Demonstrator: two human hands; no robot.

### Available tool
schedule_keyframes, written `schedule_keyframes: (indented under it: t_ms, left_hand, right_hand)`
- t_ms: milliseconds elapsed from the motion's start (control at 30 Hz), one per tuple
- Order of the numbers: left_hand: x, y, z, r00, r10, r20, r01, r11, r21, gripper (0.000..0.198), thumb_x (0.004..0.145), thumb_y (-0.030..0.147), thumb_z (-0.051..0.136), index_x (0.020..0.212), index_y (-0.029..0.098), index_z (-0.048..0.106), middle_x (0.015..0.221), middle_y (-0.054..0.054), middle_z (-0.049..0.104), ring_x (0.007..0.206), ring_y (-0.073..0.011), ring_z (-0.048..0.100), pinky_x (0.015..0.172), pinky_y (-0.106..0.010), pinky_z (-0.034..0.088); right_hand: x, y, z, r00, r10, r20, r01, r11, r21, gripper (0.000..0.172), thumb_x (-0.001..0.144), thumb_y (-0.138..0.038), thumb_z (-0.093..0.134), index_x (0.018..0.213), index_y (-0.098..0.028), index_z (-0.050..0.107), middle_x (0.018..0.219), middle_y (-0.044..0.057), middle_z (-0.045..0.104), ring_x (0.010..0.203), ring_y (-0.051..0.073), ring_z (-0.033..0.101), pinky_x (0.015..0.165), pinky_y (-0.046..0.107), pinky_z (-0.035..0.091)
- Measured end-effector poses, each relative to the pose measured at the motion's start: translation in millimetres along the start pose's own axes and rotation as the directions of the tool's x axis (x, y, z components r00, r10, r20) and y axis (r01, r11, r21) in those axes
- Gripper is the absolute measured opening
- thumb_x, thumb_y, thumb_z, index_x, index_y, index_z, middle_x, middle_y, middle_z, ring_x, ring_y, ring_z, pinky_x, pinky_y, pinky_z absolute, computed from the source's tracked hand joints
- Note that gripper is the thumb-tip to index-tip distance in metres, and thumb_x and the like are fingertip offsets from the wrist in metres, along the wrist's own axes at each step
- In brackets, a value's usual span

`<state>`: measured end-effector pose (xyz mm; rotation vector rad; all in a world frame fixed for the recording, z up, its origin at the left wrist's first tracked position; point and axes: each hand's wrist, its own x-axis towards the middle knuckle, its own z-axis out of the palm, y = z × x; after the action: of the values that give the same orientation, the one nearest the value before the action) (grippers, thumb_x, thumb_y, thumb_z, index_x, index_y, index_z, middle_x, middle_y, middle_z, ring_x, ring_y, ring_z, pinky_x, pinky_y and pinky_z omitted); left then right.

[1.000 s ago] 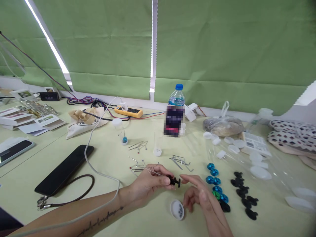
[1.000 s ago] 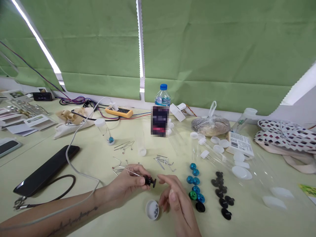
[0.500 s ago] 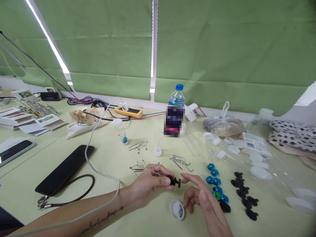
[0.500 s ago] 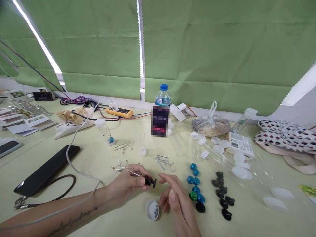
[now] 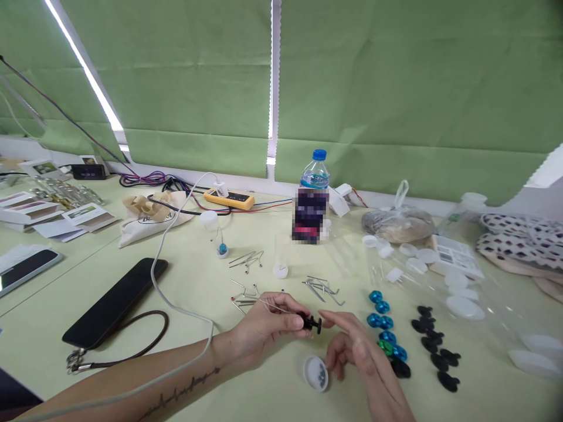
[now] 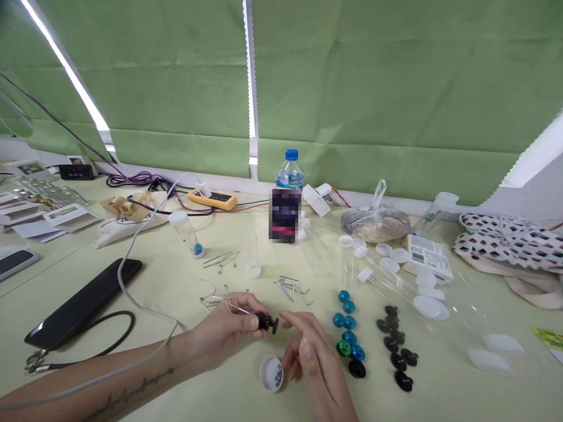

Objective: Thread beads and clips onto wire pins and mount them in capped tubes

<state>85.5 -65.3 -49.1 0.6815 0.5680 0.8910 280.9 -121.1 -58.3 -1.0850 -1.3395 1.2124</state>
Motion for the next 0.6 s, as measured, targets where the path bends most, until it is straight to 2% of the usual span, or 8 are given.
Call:
schedule_keyframes:
  t_ms: [133,267,600]
  left_hand:
    - [-0.9,-1.0,-0.8,1.000,-0.002,-0.003,0.002,1.000,0.010,0.016,0.066,0.013,0.084,0.078,0.011,0.073,0.077,-0.006,0.074,0.066,-0.0139,0.069,0.071,-0.026,0.052]
    - [-1.2,-0.7,-0.2,1.000,-0.006,-0.011,0.006,1.000,0.010,0.018,0.066,0.013,0.085,0.079,0.011,0.073,0.079,-0.006,0.074,0.065,-0.0136,0.069,0.073,-0.027,0.053]
    - [-1.1,1.4,2.5,1.000,-0.007,-0.018,0.008,1.000,0.009,0.018,0.064,0.014,0.085,0.077,0.010,0.073,0.077,-0.007,0.074,0.064,-0.0135,0.068,0.070,-0.026,0.052]
  right_hand:
    - [0.2,-2.4,1.6,1.000,-0.022,0.000,0.022,1.000,0.001,0.047,0.097,-0.054,0.035,0.116,-0.025,0.066,0.102,0.009,0.057,0.061,0.016,0.059,0.048,0.028,0.047]
    - [-0.4,-4.1,3.2,1.000,-0.007,-0.021,0.007,1.000,-0.002,0.046,0.098,-0.053,0.034,0.122,-0.026,0.063,0.106,0.009,0.055,0.063,0.016,0.060,0.049,0.028,0.047]
    - [-1.0,-3.8,3.1,1.000,-0.017,0.001,0.017,1.000,0.014,0.044,0.098,-0.052,0.036,0.119,-0.026,0.064,0.105,0.009,0.056,0.062,0.015,0.059,0.050,0.028,0.045]
